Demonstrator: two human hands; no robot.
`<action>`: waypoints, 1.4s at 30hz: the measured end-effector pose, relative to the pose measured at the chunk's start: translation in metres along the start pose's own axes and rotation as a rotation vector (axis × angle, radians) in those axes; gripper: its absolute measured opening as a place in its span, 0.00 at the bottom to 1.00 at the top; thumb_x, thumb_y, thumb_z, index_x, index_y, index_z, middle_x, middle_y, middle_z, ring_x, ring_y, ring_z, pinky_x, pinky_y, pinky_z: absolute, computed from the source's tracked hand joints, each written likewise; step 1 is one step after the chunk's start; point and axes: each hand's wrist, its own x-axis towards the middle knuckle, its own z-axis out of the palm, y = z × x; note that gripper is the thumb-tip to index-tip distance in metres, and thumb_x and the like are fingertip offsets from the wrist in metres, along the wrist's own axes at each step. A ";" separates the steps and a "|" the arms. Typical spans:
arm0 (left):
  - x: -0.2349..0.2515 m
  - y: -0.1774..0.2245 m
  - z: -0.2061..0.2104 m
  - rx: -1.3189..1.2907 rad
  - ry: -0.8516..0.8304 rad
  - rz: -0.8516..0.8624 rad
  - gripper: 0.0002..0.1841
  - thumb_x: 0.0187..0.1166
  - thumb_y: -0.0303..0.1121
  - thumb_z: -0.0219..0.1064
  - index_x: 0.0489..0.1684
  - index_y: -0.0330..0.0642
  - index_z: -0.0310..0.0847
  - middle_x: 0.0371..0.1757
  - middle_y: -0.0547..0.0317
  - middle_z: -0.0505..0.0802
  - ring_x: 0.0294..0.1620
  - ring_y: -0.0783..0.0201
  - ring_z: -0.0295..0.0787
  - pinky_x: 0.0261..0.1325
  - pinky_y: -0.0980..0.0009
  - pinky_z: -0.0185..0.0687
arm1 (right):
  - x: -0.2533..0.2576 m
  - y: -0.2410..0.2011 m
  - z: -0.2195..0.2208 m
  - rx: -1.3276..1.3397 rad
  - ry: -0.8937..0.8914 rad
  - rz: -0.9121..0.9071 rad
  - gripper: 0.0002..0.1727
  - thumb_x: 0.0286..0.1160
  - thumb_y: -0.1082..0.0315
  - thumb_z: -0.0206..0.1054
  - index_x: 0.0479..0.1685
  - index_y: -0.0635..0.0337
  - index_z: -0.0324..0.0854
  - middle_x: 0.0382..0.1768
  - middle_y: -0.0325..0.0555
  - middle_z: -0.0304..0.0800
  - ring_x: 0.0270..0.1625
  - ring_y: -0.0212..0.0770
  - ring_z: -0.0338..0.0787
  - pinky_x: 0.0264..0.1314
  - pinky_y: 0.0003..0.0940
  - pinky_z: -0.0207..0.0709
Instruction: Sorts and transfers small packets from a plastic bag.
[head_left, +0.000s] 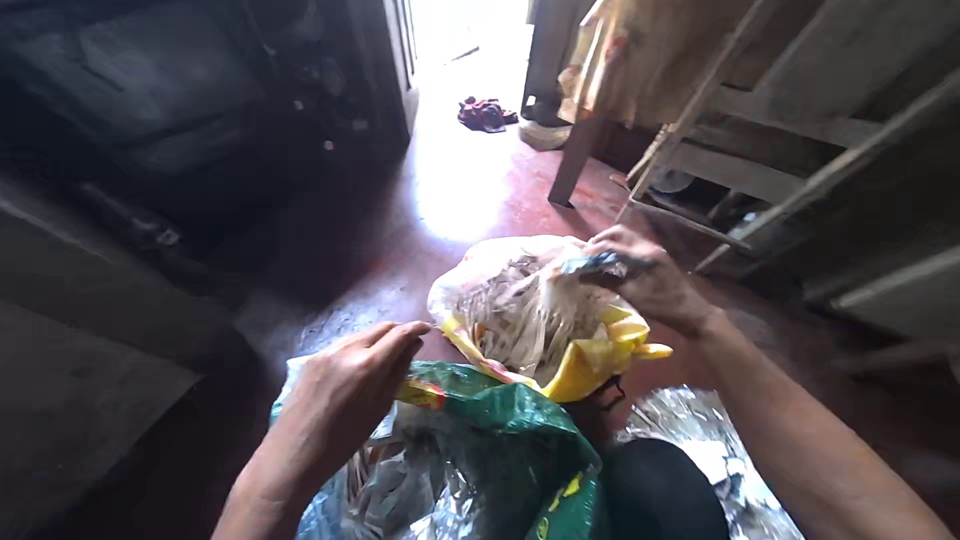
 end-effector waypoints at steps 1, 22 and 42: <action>-0.001 0.000 -0.001 -0.008 -0.015 -0.001 0.17 0.88 0.38 0.55 0.53 0.43 0.91 0.41 0.51 0.96 0.35 0.53 0.95 0.36 0.53 0.89 | -0.009 -0.006 -0.019 0.058 0.093 -0.006 0.16 0.67 0.68 0.79 0.51 0.66 0.89 0.55 0.49 0.88 0.58 0.34 0.88 0.66 0.29 0.82; 0.004 -0.014 0.006 -0.125 -0.210 -0.043 0.18 0.89 0.38 0.58 0.62 0.35 0.87 0.49 0.40 0.94 0.44 0.52 0.95 0.51 0.54 0.89 | -0.365 -0.045 -0.067 -0.393 0.582 1.292 0.28 0.70 0.62 0.77 0.62 0.77 0.81 0.56 0.72 0.87 0.60 0.56 0.88 0.69 0.58 0.76; -0.001 0.004 -0.019 0.038 0.083 -0.003 0.14 0.89 0.34 0.56 0.52 0.46 0.92 0.45 0.55 0.97 0.42 0.59 0.95 0.39 0.64 0.86 | 0.061 0.105 0.153 -0.495 -0.726 0.772 0.24 0.88 0.62 0.60 0.73 0.74 0.76 0.72 0.73 0.79 0.76 0.70 0.78 0.77 0.69 0.67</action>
